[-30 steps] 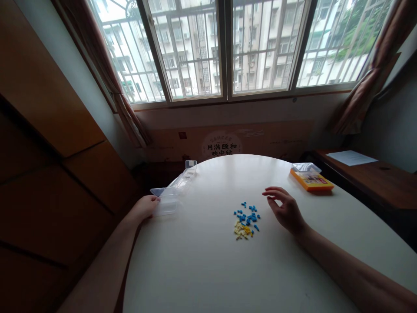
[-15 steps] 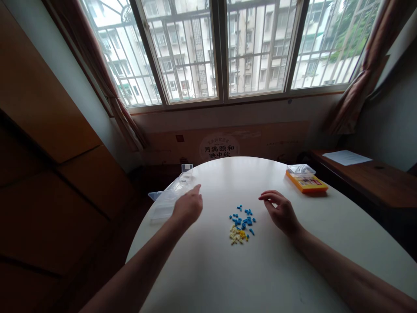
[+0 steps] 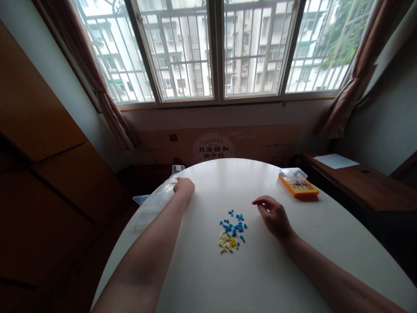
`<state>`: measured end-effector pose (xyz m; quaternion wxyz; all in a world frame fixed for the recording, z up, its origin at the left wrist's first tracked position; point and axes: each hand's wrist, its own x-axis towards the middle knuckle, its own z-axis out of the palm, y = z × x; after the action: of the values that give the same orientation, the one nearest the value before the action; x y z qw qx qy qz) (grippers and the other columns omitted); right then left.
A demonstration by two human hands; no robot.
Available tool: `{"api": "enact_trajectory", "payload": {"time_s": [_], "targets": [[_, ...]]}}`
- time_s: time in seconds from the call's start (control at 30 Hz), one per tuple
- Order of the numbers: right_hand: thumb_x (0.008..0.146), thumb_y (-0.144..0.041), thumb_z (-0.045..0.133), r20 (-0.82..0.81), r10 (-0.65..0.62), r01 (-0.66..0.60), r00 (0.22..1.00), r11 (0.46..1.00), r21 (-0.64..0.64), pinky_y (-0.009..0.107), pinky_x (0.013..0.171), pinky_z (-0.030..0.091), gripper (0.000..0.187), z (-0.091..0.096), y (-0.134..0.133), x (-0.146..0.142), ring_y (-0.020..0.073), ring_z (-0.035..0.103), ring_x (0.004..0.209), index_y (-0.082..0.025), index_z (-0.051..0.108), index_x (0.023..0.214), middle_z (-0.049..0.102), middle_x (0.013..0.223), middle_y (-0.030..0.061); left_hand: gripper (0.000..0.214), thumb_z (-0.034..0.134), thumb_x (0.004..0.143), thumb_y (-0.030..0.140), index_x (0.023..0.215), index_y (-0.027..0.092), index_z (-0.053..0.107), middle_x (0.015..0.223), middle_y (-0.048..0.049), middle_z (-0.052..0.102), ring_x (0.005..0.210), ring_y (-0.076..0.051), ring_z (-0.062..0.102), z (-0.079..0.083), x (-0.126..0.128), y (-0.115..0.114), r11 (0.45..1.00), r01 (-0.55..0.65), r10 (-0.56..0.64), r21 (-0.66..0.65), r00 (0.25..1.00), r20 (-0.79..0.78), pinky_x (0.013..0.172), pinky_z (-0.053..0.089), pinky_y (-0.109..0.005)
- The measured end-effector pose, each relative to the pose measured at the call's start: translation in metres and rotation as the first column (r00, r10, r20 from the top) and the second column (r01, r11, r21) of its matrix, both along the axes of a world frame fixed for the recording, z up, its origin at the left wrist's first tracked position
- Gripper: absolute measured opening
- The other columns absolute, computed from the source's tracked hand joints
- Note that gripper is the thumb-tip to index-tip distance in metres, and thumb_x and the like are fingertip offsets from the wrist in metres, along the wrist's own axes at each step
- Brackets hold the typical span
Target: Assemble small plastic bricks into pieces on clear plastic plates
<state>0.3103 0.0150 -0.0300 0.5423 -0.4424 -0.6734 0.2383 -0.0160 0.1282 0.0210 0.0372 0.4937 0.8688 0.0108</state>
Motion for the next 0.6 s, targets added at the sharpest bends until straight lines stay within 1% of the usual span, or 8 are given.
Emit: {"api": "enact_trajectory", "payload": {"time_s": [0.1, 0.23, 0.33, 0.4, 0.47, 0.53, 0.6], "targets": [[0.082, -0.018, 0.052, -0.007, 0.009, -0.009, 1.0, 1.0, -0.014, 0.034, 0.074, 0.051, 0.018, 0.0, 0.0, 0.0, 0.0212, 0.063, 0.086, -0.022, 0.069, 0.079, 0.068, 0.088, 0.0048, 0.035, 0.059, 0.093, 0.033, 0.123, 0.015, 0.056, 0.122, -0.0105, 0.059, 0.104, -0.023, 0.061, -0.004, -0.003, 0.004, 0.999, 0.018, -0.018, 0.031, 1.0, 0.004, 0.086, 0.054, -0.043], [0.082, -0.018, 0.052, -0.005, 0.025, -0.025, 1.0, 0.999, -0.019, 0.034, 0.074, 0.051, 0.018, 0.0, 0.0, 0.0, 0.0215, 0.063, 0.085, -0.022, 0.069, 0.078, 0.068, 0.087, 0.005, 0.035, 0.059, 0.093, 0.033, 0.123, 0.015, 0.056, 0.122, -0.0107, 0.058, 0.104, -0.023, 0.061, -0.012, 0.009, 0.0, 0.985, 0.118, -0.117, 0.123, 0.993, -0.016, 0.086, 0.054, -0.043], [0.081, -0.017, 0.052, -0.002, 0.034, -0.034, 0.999, 0.999, -0.017, 0.034, 0.073, 0.051, 0.018, 0.0, 0.001, 0.0, 0.0215, 0.063, 0.085, -0.023, 0.069, 0.079, 0.068, 0.087, 0.0047, 0.035, 0.058, 0.093, 0.033, 0.123, 0.015, 0.056, 0.122, -0.0105, 0.059, 0.103, -0.023, 0.061, -0.018, 0.023, -0.009, 0.95, 0.224, -0.218, 0.219, 0.974, -0.054, 0.086, 0.054, -0.043], [0.081, -0.017, 0.052, 0.002, 0.035, -0.035, 0.999, 0.999, -0.016, 0.033, 0.073, 0.051, 0.018, 0.0, 0.001, -0.001, 0.0215, 0.063, 0.086, -0.023, 0.069, 0.079, 0.068, 0.087, 0.0044, 0.035, 0.058, 0.093, 0.034, 0.123, 0.016, 0.056, 0.124, -0.0105, 0.058, 0.105, -0.023, 0.06, -0.022, 0.033, -0.015, 0.909, 0.308, -0.296, 0.28, 0.951, -0.087, 0.087, 0.053, -0.044], [0.081, -0.016, 0.052, 0.007, 0.035, -0.035, 0.999, 0.999, -0.016, 0.033, 0.073, 0.051, 0.018, 0.0, 0.001, -0.001, 0.0216, 0.063, 0.086, -0.023, 0.069, 0.079, 0.068, 0.087, 0.0043, 0.037, 0.056, 0.095, 0.03, 0.129, 0.017, 0.053, 0.134, -0.013, 0.052, 0.113, -0.025, 0.057, -0.025, 0.04, -0.019, 0.863, 0.39, -0.373, 0.322, 0.921, -0.116, 0.093, 0.05, -0.044], [0.081, -0.016, 0.052, 0.01, 0.034, -0.034, 0.999, 0.999, -0.015, 0.033, 0.072, 0.05, 0.019, 0.001, 0.0, -0.001, 0.0215, 0.063, 0.086, -0.023, 0.069, 0.079, 0.068, 0.087, 0.0044, 0.044, 0.049, 0.096, 0.022, 0.139, 0.015, 0.046, 0.149, -0.0153, 0.039, 0.125, -0.026, 0.049, -0.027, 0.045, -0.022, 0.823, 0.451, -0.432, 0.345, 0.892, -0.136, 0.102, 0.045, -0.038], [0.081, -0.015, 0.051, 0.015, 0.036, -0.036, 0.999, 0.999, -0.012, 0.033, 0.072, 0.05, 0.019, 0.001, 0.0, -0.002, 0.0213, 0.063, 0.086, -0.023, 0.069, 0.079, 0.068, 0.087, 0.0045, 0.051, 0.044, 0.095, 0.018, 0.146, 0.012, 0.037, 0.157, -0.0141, 0.027, 0.134, -0.025, 0.04, -0.029, 0.046, -0.023, 0.797, 0.486, -0.467, 0.358, 0.872, -0.143, 0.107, 0.04, -0.033]]}}
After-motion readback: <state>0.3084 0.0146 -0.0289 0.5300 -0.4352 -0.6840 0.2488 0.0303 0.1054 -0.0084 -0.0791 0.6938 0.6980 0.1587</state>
